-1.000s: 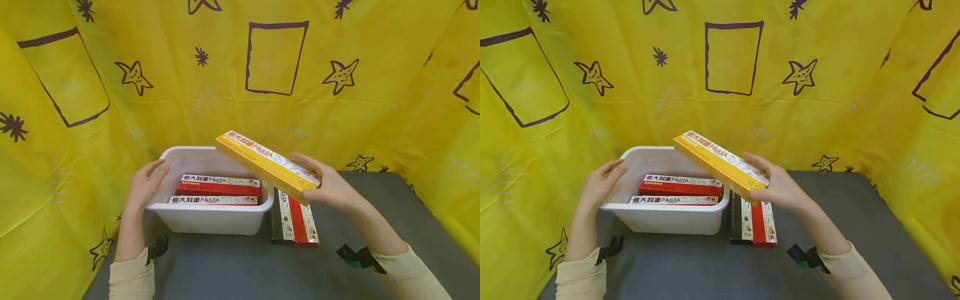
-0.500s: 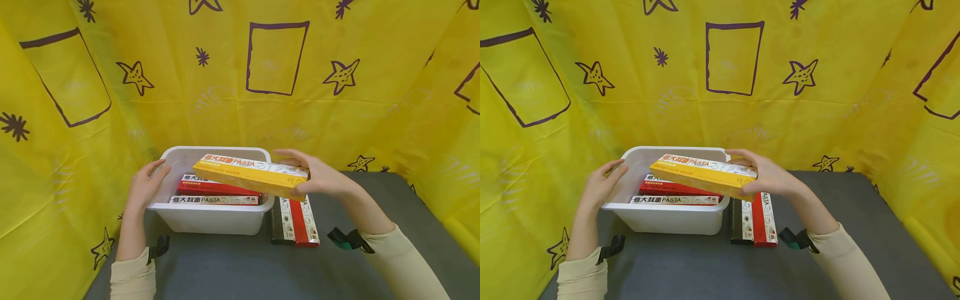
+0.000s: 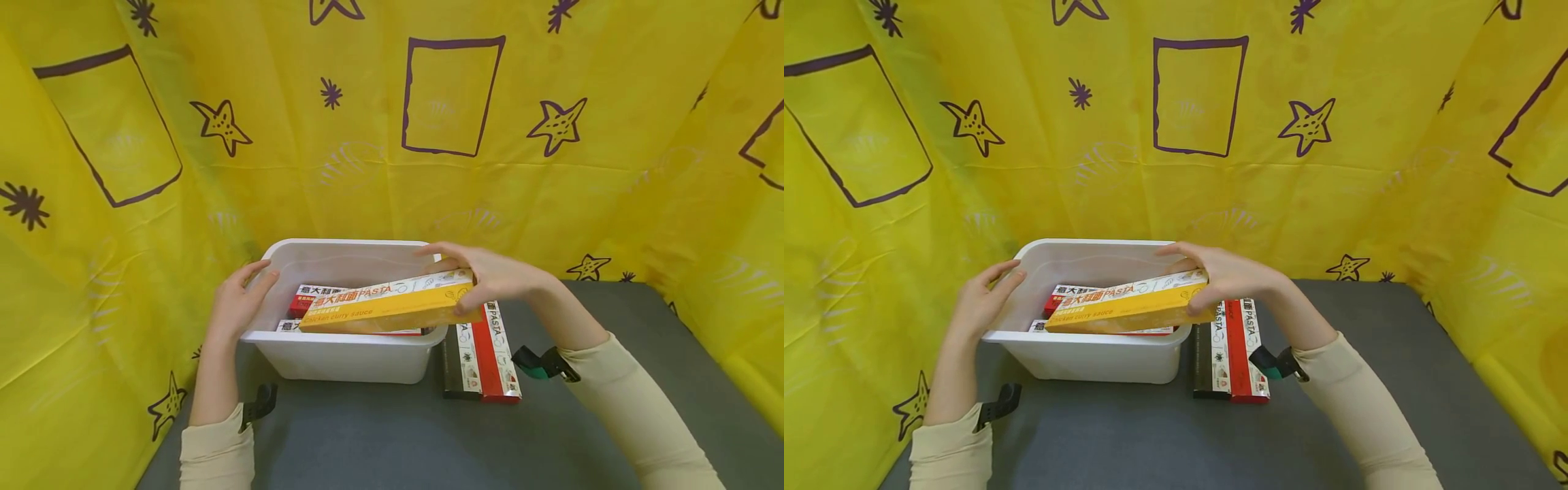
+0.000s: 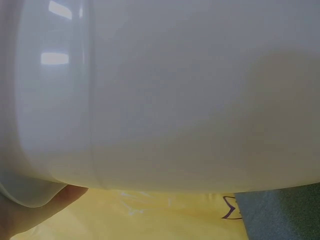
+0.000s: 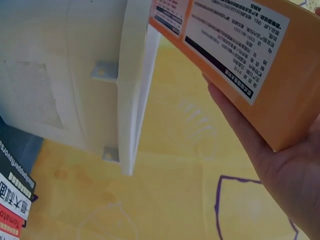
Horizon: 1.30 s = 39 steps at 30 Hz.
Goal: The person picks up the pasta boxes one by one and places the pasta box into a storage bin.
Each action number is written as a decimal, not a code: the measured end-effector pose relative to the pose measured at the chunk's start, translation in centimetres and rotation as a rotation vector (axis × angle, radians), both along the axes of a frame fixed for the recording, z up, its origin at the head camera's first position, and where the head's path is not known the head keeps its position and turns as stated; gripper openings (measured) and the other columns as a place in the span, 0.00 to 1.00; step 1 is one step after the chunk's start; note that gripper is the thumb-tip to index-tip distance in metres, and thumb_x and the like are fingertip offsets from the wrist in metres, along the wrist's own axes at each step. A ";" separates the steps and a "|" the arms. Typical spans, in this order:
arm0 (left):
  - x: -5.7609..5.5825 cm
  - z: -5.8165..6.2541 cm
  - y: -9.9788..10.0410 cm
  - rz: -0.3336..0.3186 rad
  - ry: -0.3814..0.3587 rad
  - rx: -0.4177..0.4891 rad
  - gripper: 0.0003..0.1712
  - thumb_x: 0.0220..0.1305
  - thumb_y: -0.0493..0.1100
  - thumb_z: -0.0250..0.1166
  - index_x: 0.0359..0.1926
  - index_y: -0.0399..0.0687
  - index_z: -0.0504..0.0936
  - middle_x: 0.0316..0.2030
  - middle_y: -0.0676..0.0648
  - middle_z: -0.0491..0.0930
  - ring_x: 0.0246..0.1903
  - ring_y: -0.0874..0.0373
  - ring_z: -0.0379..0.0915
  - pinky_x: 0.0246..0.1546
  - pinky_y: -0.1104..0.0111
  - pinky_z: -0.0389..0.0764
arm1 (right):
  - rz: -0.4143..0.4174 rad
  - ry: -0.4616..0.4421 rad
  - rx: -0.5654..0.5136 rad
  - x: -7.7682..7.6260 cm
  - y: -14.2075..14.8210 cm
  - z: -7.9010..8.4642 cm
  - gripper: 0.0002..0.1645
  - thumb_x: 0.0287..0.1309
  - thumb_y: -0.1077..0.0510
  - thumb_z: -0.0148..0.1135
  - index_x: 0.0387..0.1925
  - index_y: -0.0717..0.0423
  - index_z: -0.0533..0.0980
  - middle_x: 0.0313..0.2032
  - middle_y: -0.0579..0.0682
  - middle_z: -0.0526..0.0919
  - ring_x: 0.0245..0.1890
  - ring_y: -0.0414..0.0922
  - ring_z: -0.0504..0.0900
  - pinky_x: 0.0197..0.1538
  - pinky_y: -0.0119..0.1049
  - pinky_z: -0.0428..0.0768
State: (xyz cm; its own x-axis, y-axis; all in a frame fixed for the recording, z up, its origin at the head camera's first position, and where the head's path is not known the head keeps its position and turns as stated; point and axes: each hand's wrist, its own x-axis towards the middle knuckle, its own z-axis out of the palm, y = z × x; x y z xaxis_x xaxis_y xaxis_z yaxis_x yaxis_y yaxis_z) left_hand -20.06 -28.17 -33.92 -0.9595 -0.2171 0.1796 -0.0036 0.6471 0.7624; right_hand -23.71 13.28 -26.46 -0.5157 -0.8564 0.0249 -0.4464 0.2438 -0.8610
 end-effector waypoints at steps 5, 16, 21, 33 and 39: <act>0.1 0.2 0.1 -0.001 0.004 0.005 0.38 0.68 0.64 0.55 0.69 0.45 0.69 0.68 0.34 0.63 0.66 0.34 0.56 0.62 0.36 0.56 | 0.067 0.015 0.041 -1.0 -1.5 0.2 0.53 0.42 0.60 0.64 0.72 0.50 0.55 0.63 0.56 0.72 0.51 0.51 0.79 0.50 0.47 0.80; 0.1 -0.1 0.2 -0.007 0.003 -0.009 0.38 0.68 0.65 0.53 0.69 0.46 0.69 0.68 0.33 0.64 0.66 0.34 0.57 0.61 0.36 0.57 | 0.188 0.289 0.230 -2.6 -5.5 -1.5 0.49 0.48 0.53 0.64 0.73 0.48 0.57 0.67 0.43 0.67 0.66 0.40 0.66 0.63 0.46 0.68; 0.0 0.0 0.2 -0.009 -0.001 -0.001 0.39 0.68 0.65 0.53 0.69 0.46 0.68 0.68 0.34 0.63 0.67 0.34 0.56 0.62 0.36 0.56 | 0.093 0.430 0.158 -2.3 -5.4 -2.1 0.43 0.56 0.47 0.63 0.72 0.46 0.60 0.68 0.39 0.66 0.68 0.39 0.61 0.66 0.51 0.64; 0.3 0.2 0.1 0.001 -0.019 0.010 0.40 0.68 0.66 0.53 0.70 0.47 0.67 0.69 0.34 0.62 0.67 0.34 0.55 0.62 0.35 0.56 | -0.317 0.213 -0.119 0.1 -0.2 -5.0 0.39 0.60 0.51 0.67 0.71 0.44 0.63 0.65 0.46 0.71 0.65 0.48 0.68 0.63 0.56 0.68; 0.2 0.2 0.2 -0.003 -0.019 0.001 0.40 0.68 0.66 0.53 0.71 0.47 0.66 0.69 0.34 0.62 0.67 0.34 0.55 0.61 0.35 0.55 | -0.536 -0.012 -0.177 1.9 2.5 -7.3 0.41 0.59 0.53 0.68 0.71 0.47 0.61 0.68 0.49 0.66 0.66 0.56 0.66 0.60 0.57 0.72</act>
